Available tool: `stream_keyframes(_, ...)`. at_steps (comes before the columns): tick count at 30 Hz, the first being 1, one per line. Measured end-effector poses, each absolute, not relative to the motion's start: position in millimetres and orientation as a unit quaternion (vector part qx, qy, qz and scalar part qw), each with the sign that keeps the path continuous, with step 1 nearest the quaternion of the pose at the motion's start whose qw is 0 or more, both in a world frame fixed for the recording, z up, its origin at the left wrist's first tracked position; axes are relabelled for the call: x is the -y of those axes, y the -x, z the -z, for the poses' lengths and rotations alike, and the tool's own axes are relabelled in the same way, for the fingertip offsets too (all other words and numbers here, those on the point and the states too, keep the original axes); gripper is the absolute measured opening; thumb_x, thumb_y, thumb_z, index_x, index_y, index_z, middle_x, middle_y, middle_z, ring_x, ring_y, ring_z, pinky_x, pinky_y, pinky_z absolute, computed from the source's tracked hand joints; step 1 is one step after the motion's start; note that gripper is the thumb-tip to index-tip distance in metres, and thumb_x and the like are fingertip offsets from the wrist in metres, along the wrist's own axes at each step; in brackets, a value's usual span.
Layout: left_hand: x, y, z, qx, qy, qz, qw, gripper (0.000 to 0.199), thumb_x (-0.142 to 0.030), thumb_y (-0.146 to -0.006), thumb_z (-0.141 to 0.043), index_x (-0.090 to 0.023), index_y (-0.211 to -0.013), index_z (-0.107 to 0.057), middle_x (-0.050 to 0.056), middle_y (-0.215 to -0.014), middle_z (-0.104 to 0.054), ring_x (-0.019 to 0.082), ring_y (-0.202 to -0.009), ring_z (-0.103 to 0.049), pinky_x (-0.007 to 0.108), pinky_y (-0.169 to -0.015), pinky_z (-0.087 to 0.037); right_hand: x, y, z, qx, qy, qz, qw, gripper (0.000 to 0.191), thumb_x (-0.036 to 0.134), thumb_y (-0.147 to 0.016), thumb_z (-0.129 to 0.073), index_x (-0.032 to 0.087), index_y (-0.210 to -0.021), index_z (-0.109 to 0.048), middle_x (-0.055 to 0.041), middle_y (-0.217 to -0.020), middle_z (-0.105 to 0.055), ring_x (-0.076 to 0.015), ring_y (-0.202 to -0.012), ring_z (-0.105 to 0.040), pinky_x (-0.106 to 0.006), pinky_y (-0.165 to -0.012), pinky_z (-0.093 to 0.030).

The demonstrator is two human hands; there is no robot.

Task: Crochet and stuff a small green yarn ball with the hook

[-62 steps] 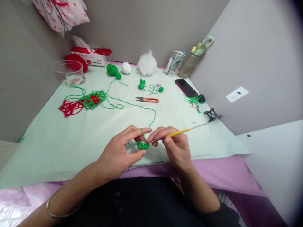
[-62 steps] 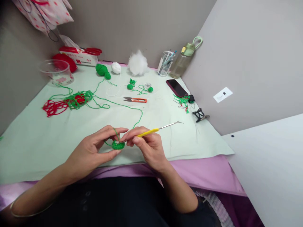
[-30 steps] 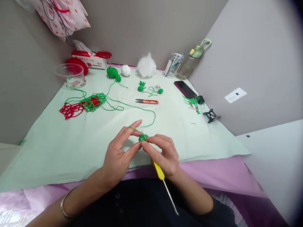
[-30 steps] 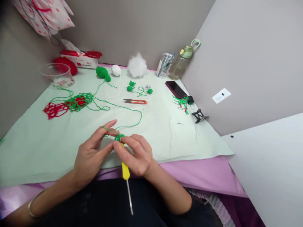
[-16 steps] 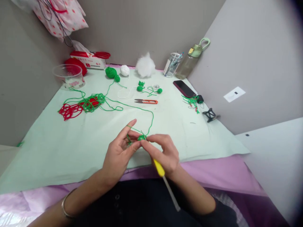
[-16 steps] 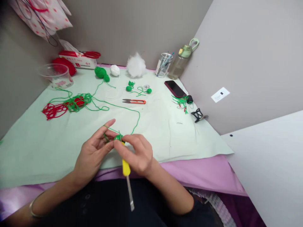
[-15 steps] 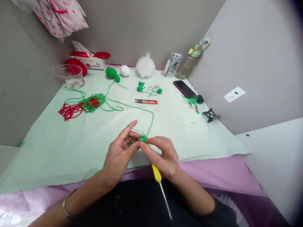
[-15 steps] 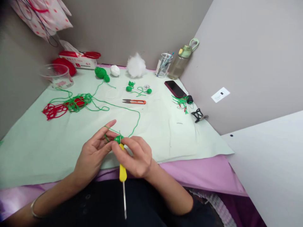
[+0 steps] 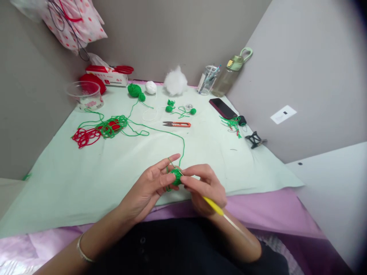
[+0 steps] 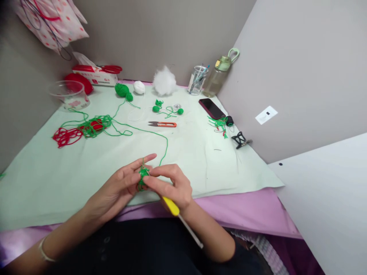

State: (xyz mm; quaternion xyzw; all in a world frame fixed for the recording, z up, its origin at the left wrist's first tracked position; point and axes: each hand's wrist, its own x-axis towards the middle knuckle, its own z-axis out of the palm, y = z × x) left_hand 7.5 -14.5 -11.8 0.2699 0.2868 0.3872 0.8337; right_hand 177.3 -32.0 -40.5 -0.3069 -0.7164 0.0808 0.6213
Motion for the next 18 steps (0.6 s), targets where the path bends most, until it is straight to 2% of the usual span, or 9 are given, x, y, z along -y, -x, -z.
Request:
stream_keyframes(5, 11, -2, 11, -0.278, -0.292, -0.392, 0.827, 0.056, -0.020, -0.080, -0.083, -0.023, -0.134, -0.068, 0.002, -0.100, -0.066, 0.014, -0.093, -0.062, 0.027, -0.090, -0.048, 31, -179, 30, 0.653, 0.299, -0.243, 0.652, 0.023, 0.022, -0.100, -0.058, 0.026, -0.115, -0.076, -0.0066, -0.095, -0.076, -0.0187, -0.082, -0.072, -0.033, -0.067, -0.061)
stream_keyframes(12, 8, 3, 13, -0.303, -0.369, -0.390, 0.787, 0.058, -0.023, -0.080, -0.081, -0.023, -0.136, -0.067, 0.001, -0.095, -0.063, 0.014, -0.084, -0.061, 0.030, -0.086, -0.048, 27, -190, 30, 0.549, 0.316, -0.408, 0.658, 0.016, 0.027, -0.098, -0.063, 0.023, -0.101, -0.078, -0.0041, -0.085, -0.073, -0.0141, -0.065, -0.069, -0.029, -0.061, -0.058)
stream_keyframes(15, 7, 3, 13, -0.297, -0.375, -0.386, 0.789, 0.051, -0.024, -0.082, -0.078, -0.022, -0.133, -0.069, 0.001, -0.091, -0.062, 0.014, -0.080, -0.063, 0.029, -0.079, -0.049, 25, -190, 28, 0.504, 0.323, -0.458, 0.657, 0.015, 0.031, -0.095, -0.067, 0.020, -0.094, -0.077, -0.0039, -0.078, -0.073, -0.0134, -0.059, -0.068, -0.026, -0.054, -0.056)
stream_keyframes(18, 7, 3, 12, -0.286, -0.352, -0.368, 0.812, 0.045, -0.029, -0.087, -0.071, -0.020, -0.131, -0.070, 0.002, -0.088, -0.064, 0.013, -0.066, -0.062, 0.027, -0.064, -0.048, 24, -189, 22, 0.469, 0.333, -0.495, 0.651, 0.017, 0.033, -0.092, -0.071, 0.018, -0.088, -0.077, -0.0044, -0.074, -0.073, -0.0126, -0.053, -0.065, -0.024, -0.049, -0.054)
